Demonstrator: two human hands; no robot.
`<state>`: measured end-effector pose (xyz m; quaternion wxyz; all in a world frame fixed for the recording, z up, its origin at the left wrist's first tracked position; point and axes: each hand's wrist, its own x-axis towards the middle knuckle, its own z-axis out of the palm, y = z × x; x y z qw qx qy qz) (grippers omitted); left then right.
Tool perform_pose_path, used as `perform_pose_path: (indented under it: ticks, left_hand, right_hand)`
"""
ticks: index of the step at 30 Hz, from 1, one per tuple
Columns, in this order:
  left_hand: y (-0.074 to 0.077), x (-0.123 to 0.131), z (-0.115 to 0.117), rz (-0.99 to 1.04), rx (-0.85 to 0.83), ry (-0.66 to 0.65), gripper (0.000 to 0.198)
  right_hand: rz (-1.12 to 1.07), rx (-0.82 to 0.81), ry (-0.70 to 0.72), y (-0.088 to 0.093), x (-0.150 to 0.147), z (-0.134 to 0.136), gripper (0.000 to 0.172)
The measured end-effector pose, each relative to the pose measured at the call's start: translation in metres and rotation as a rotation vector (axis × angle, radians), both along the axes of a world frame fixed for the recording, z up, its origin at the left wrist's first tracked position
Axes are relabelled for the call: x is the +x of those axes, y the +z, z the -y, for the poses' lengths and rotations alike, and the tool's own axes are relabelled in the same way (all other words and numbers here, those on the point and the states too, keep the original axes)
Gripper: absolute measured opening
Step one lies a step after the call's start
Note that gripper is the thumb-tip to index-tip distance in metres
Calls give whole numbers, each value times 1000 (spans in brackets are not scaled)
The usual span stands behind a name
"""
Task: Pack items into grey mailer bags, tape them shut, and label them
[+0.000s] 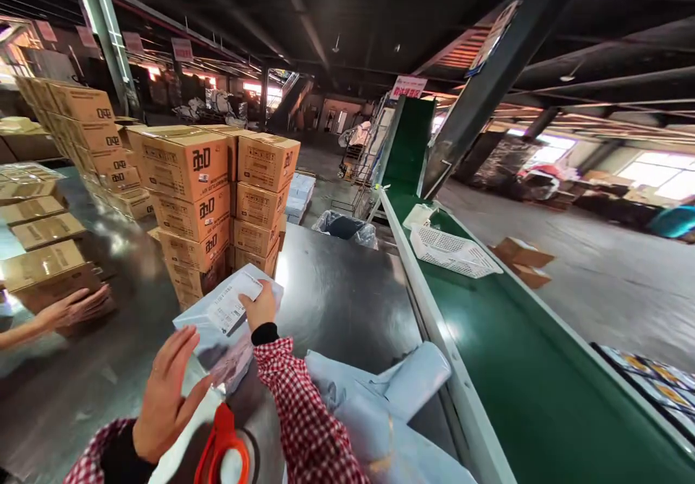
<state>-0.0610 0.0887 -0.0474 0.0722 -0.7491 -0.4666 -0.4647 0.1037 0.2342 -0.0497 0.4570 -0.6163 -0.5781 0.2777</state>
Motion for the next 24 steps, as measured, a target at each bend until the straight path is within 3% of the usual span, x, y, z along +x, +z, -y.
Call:
perform_pose_path:
  ticks: [2, 5, 7, 10, 12, 14, 16, 18, 20, 22, 24]
  left_hand:
    - [0, -10, -33, -243, -46, -15, 57]
    - [-17, -11, -66, -479, -137, -62, 57]
    - [-31, -9, -73, -524, -177, -67, 59]
    - [-41, -7, -70, -515, -187, -56, 63]
    - [-41, -7, -66, -510, -187, -57, 63]
    - [-38, -10, -64, -509, -196, -70, 64]
    - [-37, -19, -64, -500, -214, -120, 65]
    - [-39, -36, -65, -438, -263, -194, 58]
    - [-44, -57, -68, -222, -359, -160, 54]
    - [-49, -72, -70, 108, -554, -49, 60]
    - [-48, -73, -69, 394, -779, 6, 71]
  right_hand:
    - [102, -35, -33, -4, -13, -3, 47]
    - [208, -23, 12, 0, -20, 6, 57]
    - [370, -10, 16, 7, -20, 15, 69]
    - [589, -5, -114, 15, -21, 24, 83]
    - [592, 53, -9, 17, -21, 22, 71]
    - [498, 87, 219, 19, -14, 12, 51]
    - [380, 33, 266, 22, 5, -3, 44]
    - [286, -68, 93, 27, 34, -11, 45]
    - [188, -176, -54, 27, 59, -3, 51]
    - [77, -311, -77, 17, 64, 26, 55]
    - [-85, -449, 1, -5, 46, 66, 57]
